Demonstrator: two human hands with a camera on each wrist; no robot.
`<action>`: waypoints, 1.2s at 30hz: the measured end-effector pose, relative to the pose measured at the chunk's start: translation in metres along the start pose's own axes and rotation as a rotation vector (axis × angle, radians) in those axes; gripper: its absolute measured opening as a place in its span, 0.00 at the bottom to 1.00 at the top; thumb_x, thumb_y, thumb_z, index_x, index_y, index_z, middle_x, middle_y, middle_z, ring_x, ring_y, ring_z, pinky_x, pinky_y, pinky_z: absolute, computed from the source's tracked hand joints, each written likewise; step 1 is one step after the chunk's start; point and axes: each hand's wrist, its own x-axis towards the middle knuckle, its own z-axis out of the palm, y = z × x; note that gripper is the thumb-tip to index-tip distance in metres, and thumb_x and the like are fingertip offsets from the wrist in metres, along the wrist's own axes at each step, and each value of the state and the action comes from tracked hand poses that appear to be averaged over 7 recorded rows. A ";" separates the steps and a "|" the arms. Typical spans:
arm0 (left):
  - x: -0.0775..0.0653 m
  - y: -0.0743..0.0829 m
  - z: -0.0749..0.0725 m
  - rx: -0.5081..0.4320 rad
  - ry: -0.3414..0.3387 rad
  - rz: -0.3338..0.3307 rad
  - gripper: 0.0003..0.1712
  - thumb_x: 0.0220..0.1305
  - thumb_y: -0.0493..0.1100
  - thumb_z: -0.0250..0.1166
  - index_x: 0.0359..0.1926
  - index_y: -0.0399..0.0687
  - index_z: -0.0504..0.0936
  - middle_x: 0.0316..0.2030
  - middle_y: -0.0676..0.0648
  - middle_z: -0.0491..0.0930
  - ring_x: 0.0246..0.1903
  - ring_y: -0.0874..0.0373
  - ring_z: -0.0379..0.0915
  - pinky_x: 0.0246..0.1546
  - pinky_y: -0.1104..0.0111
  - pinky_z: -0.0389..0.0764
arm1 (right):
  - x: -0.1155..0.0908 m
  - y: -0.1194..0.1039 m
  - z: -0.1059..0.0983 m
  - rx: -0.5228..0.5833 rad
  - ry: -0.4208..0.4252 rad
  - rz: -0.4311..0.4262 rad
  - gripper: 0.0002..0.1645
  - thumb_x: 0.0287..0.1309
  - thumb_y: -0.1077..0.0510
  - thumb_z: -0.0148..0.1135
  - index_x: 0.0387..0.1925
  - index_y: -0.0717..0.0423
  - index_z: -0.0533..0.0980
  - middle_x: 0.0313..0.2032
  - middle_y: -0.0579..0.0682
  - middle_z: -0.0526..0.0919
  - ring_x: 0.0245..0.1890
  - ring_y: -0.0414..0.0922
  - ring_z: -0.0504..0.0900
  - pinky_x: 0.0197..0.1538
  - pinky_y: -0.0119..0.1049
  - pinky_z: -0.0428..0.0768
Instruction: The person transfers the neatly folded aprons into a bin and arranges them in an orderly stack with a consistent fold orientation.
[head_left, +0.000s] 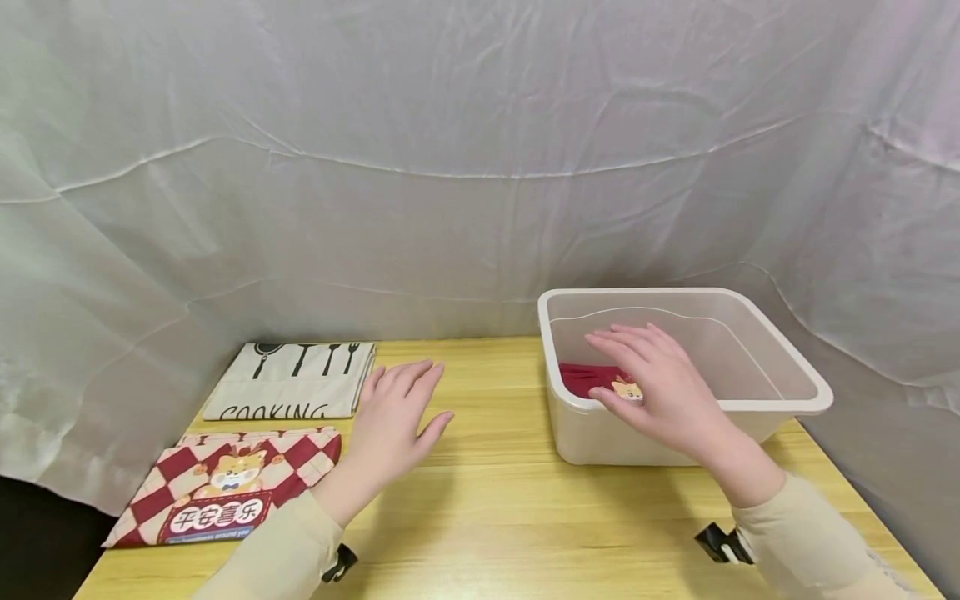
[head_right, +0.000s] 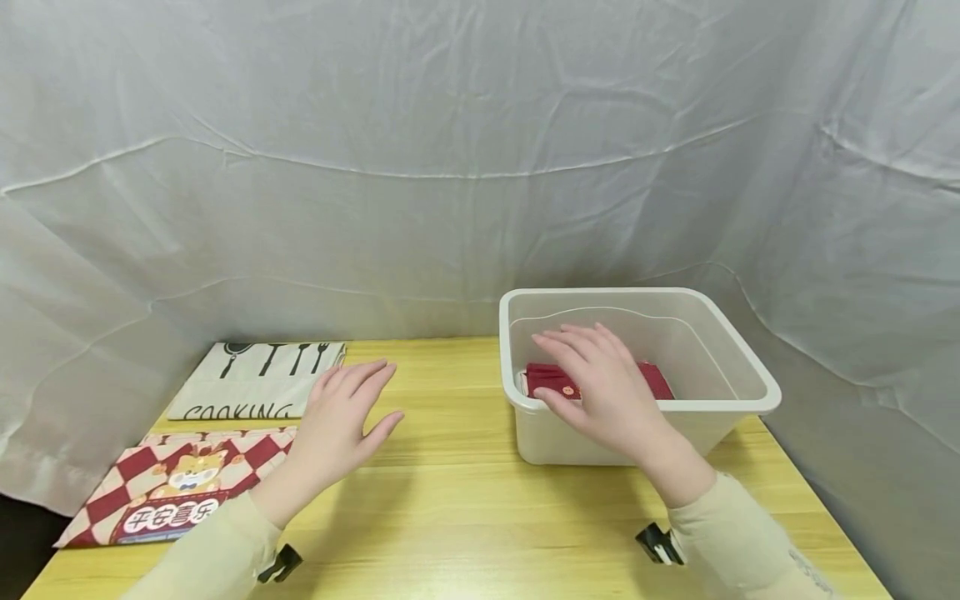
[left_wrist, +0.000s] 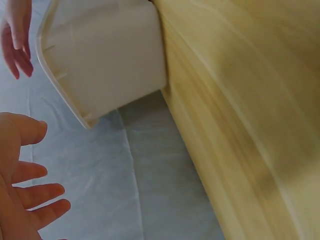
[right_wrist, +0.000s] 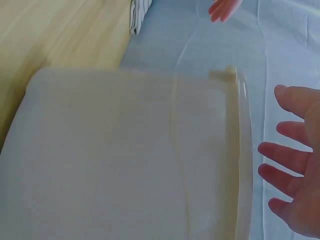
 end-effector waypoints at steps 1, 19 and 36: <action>-0.003 -0.003 0.000 0.001 0.000 -0.002 0.34 0.59 0.51 0.71 0.63 0.42 0.75 0.59 0.41 0.76 0.58 0.41 0.70 0.62 0.39 0.59 | 0.001 -0.003 0.002 0.006 -0.001 -0.009 0.40 0.70 0.31 0.44 0.59 0.61 0.76 0.55 0.57 0.81 0.59 0.60 0.74 0.69 0.58 0.57; -0.045 -0.055 -0.015 0.042 0.031 -0.081 0.33 0.57 0.48 0.71 0.61 0.37 0.76 0.57 0.36 0.76 0.56 0.37 0.70 0.59 0.37 0.58 | 0.024 -0.049 0.046 0.019 -0.103 -0.127 0.36 0.52 0.51 0.72 0.62 0.58 0.74 0.57 0.56 0.79 0.61 0.57 0.73 0.69 0.59 0.59; -0.092 -0.093 -0.027 0.049 -0.103 -0.281 0.32 0.57 0.43 0.72 0.61 0.36 0.75 0.59 0.30 0.72 0.57 0.32 0.67 0.54 0.33 0.58 | 0.027 -0.084 0.083 0.074 -0.144 -0.181 0.36 0.54 0.50 0.72 0.63 0.55 0.74 0.58 0.52 0.79 0.63 0.52 0.72 0.69 0.55 0.60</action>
